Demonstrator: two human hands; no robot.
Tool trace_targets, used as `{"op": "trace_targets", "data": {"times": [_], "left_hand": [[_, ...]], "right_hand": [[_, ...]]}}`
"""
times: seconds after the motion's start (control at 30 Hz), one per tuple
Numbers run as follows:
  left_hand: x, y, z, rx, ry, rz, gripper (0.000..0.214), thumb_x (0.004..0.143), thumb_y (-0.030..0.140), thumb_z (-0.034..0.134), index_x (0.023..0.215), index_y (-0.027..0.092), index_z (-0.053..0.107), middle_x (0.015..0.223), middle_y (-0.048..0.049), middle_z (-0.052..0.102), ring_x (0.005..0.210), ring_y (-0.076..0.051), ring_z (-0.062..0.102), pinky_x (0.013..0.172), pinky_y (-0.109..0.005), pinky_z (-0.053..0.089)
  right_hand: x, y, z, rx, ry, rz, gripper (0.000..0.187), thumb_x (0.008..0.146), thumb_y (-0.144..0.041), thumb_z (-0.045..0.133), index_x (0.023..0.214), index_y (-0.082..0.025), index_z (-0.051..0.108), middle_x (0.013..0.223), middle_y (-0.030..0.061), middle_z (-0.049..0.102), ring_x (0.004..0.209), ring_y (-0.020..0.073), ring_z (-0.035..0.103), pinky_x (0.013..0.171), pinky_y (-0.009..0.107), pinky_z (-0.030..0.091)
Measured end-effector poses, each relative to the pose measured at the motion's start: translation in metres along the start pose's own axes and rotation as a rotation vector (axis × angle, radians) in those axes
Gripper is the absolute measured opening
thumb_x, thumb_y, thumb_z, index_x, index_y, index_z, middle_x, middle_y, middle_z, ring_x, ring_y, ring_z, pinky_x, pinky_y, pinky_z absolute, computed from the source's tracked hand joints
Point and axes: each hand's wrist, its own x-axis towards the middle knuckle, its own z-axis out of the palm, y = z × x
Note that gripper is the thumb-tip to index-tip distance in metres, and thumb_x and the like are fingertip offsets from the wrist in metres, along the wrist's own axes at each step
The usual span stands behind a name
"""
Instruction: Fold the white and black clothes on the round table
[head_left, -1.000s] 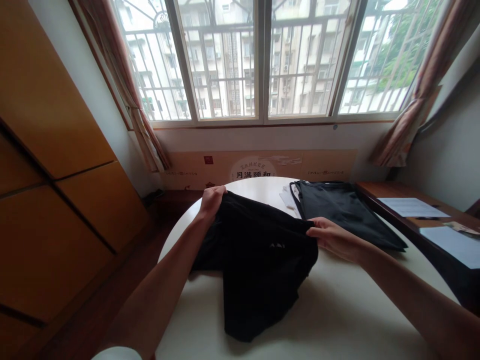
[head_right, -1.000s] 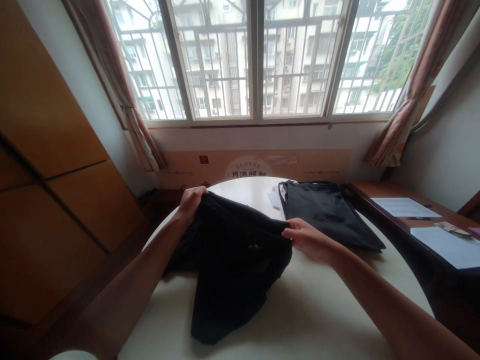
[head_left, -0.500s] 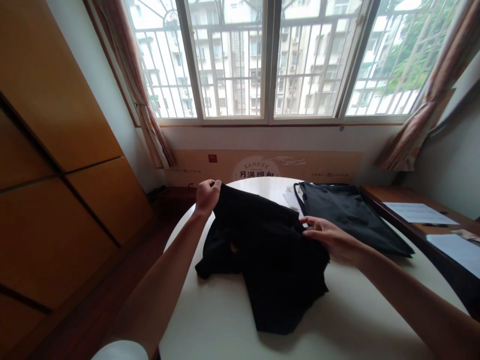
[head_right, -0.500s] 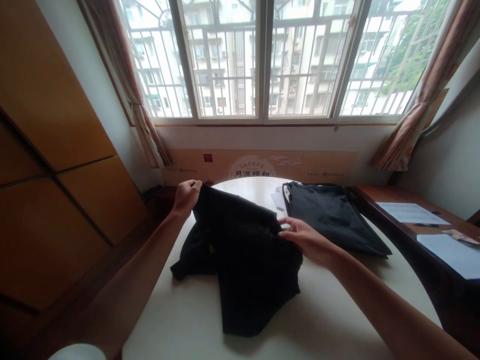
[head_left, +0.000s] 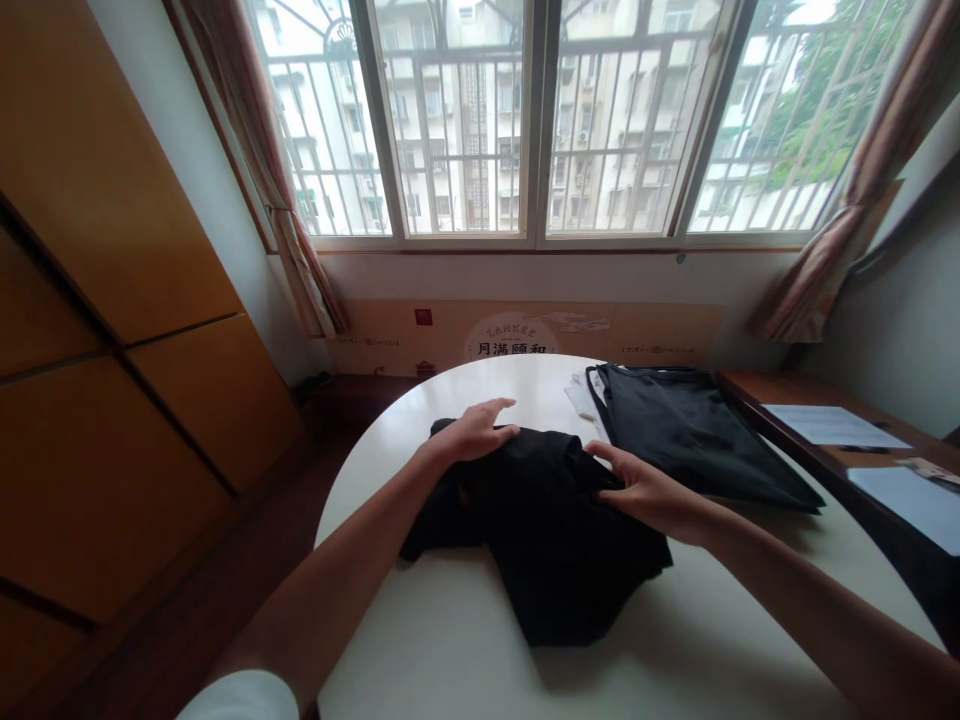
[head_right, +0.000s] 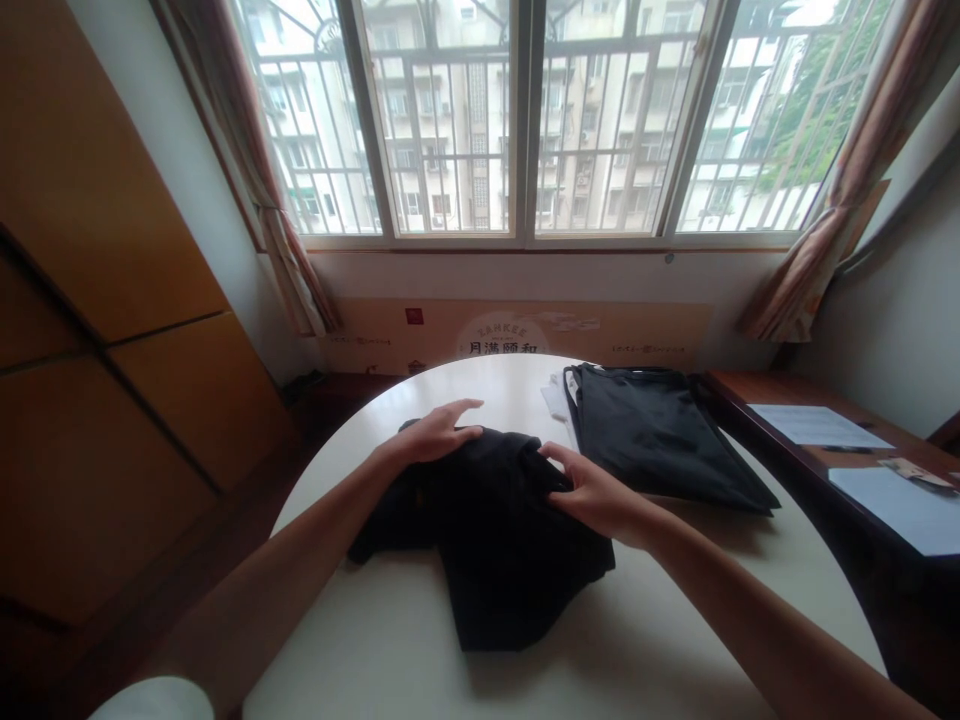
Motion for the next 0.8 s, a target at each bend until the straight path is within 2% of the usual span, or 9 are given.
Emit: {"op": "trace_targets", "data": {"times": [0.1,0.17,0.27,0.4,0.47,0.53,0.63,0.73,0.8], "left_hand": [[0.000,-0.002,0.005,-0.050,-0.185,-0.026,0.040,0.085,0.039,0.066,0.118,0.018,0.074,0.122,-0.0125,0.077,0.114,-0.033,0.070,0.101,-0.039,0.051],[0.000,-0.008,0.002,-0.084,-0.175,0.002,0.027,0.084,0.037,0.064,0.101,0.020,0.076,0.105,-0.0091,0.079,0.100,-0.030,0.072,0.092,-0.036,0.053],[0.000,-0.014,-0.007,-0.100,0.025,0.012,0.023,0.087,0.038,0.060,0.095,0.021,0.074,0.095,-0.0063,0.076,0.093,-0.027,0.070,0.086,-0.035,0.051],[-0.001,-0.017,-0.020,-0.051,0.226,-0.044,0.023,0.091,0.039,0.057,0.095,0.021,0.070,0.087,-0.0048,0.072,0.084,-0.025,0.067,0.079,-0.035,0.049],[-0.001,-0.019,-0.025,-0.016,0.296,-0.061,0.021,0.091,0.038,0.057,0.095,0.022,0.068,0.087,-0.0048,0.072,0.084,-0.025,0.067,0.080,-0.034,0.049],[-0.002,-0.023,-0.031,0.007,0.368,-0.080,0.018,0.090,0.037,0.057,0.095,0.022,0.067,0.089,-0.0051,0.072,0.088,-0.026,0.067,0.084,-0.034,0.049],[-0.003,-0.034,-0.040,0.018,0.452,-0.114,0.016,0.090,0.035,0.057,0.094,0.023,0.066,0.089,-0.0052,0.072,0.090,-0.026,0.068,0.086,-0.034,0.049],[-0.006,-0.049,-0.051,0.035,0.513,-0.152,0.015,0.090,0.035,0.056,0.094,0.023,0.065,0.088,-0.0054,0.072,0.087,-0.026,0.068,0.083,-0.033,0.048],[-0.009,-0.061,-0.058,0.047,0.538,-0.174,0.014,0.089,0.034,0.056,0.093,0.023,0.064,0.090,-0.0056,0.073,0.088,-0.025,0.068,0.083,-0.032,0.048]], "right_hand": [[0.000,0.000,-0.005,-0.001,-0.019,0.038,0.057,0.081,-0.045,0.091,0.126,-0.026,0.061,0.101,0.0005,0.077,0.076,0.0184,0.073,0.062,0.026,0.056],[0.000,0.000,-0.013,0.019,0.022,0.060,0.054,0.080,-0.049,0.091,0.120,-0.024,0.064,0.099,0.0013,0.077,0.075,0.0187,0.073,0.061,0.025,0.055],[-0.001,-0.002,-0.024,0.011,0.057,0.064,0.048,0.085,-0.056,0.085,0.113,-0.020,0.070,0.095,0.0033,0.076,0.078,0.0185,0.072,0.063,0.025,0.054],[-0.005,-0.007,-0.026,-0.061,-0.195,0.034,0.045,0.086,-0.053,0.085,0.108,-0.015,0.076,0.099,0.0073,0.076,0.098,0.0251,0.073,0.085,0.032,0.057],[-0.007,-0.006,-0.024,-0.103,-0.254,0.041,0.046,0.080,-0.046,0.090,0.111,-0.016,0.075,0.101,0.0062,0.076,0.099,0.0245,0.072,0.087,0.032,0.057],[-0.007,-0.002,-0.023,-0.150,-0.203,0.085,0.049,0.076,-0.042,0.092,0.114,-0.020,0.071,0.099,0.0031,0.075,0.081,0.0184,0.069,0.069,0.027,0.055],[-0.006,0.003,-0.029,-0.204,-0.095,0.119,0.047,0.076,-0.038,0.090,0.113,-0.023,0.065,0.093,-0.0010,0.072,0.058,0.0098,0.055,0.047,0.020,0.038],[-0.006,0.000,-0.043,-0.188,-0.093,0.027,0.034,0.078,-0.032,0.086,0.101,-0.020,0.064,0.087,0.0002,0.071,0.066,0.0113,0.058,0.055,0.020,0.041],[-0.006,-0.006,-0.054,-0.185,-0.028,-0.038,0.024,0.077,-0.027,0.083,0.085,-0.018,0.062,0.075,-0.0010,0.067,0.065,0.0106,0.056,0.058,0.021,0.041]]}}
